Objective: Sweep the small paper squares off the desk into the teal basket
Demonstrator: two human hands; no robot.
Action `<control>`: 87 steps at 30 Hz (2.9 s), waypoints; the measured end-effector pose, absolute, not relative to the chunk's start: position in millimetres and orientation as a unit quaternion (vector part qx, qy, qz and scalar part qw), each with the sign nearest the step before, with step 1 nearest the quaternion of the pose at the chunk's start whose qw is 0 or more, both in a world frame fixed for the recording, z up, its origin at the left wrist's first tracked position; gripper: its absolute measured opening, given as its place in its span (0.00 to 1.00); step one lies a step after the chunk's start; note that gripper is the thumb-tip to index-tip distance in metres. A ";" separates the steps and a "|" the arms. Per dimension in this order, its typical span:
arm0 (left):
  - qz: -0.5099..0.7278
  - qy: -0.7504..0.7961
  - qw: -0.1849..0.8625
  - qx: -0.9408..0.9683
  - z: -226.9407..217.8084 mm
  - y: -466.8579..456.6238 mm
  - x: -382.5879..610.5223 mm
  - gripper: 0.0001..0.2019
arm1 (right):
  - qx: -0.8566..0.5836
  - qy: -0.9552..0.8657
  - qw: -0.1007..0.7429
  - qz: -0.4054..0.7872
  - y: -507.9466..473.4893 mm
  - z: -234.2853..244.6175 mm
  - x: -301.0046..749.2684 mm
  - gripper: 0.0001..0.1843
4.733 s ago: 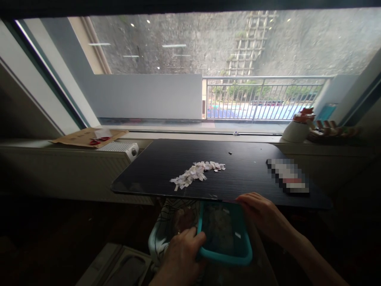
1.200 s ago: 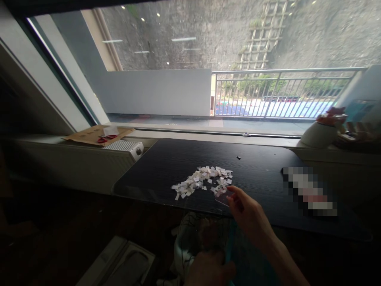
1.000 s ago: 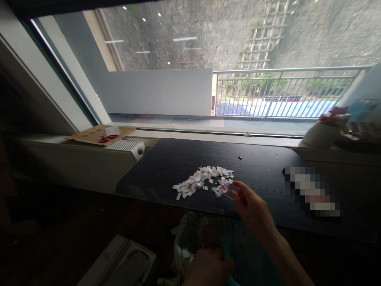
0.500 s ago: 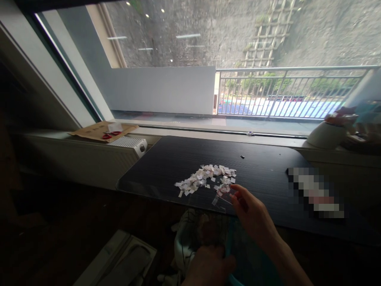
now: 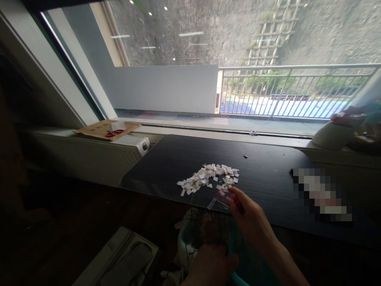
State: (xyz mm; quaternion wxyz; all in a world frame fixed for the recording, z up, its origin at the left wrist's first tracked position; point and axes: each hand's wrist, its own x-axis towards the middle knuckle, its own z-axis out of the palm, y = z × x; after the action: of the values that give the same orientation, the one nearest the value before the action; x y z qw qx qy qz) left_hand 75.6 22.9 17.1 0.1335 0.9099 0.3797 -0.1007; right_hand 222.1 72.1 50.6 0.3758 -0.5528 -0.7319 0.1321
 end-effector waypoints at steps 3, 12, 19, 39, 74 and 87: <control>-0.114 0.390 0.137 0.903 18.5 22.6 75.0 0.12 | -0.530 -0.747 0.367 0.161 62.4 50.9 216.5 0.17; -0.111 0.395 0.146 0.900 18.5 21.9 71.3 0.13 | -0.600 -0.698 0.378 0.102 77.3 51.7 237.2 0.18; -0.116 0.394 0.154 0.899 15.0 23.4 71.7 0.14 | -0.600 -0.709 0.344 0.139 78.7 58.8 240.9 0.17; -0.133 0.401 0.169 0.891 13.3 24.8 67.3 0.16 | -0.605 -0.729 0.306 0.097 96.2 74.6 228.7 0.19; -0.131 0.400 0.203 0.884 23.5 22.3 75.7 0.16 | -0.566 -0.749 0.319 0.134 61.7 69.8 230.0 0.17; -0.104 0.414 0.209 0.880 21.9 20.8 64.9 0.14 | -0.541 -0.750 0.348 0.156 51.8 60.7 227.1 0.16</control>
State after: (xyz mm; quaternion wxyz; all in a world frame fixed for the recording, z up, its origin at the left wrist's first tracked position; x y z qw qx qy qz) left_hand 64.9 20.8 21.9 0.2089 0.8798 0.4141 -0.1042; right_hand 227.1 51.8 60.7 0.3476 -0.5409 -0.7499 0.1555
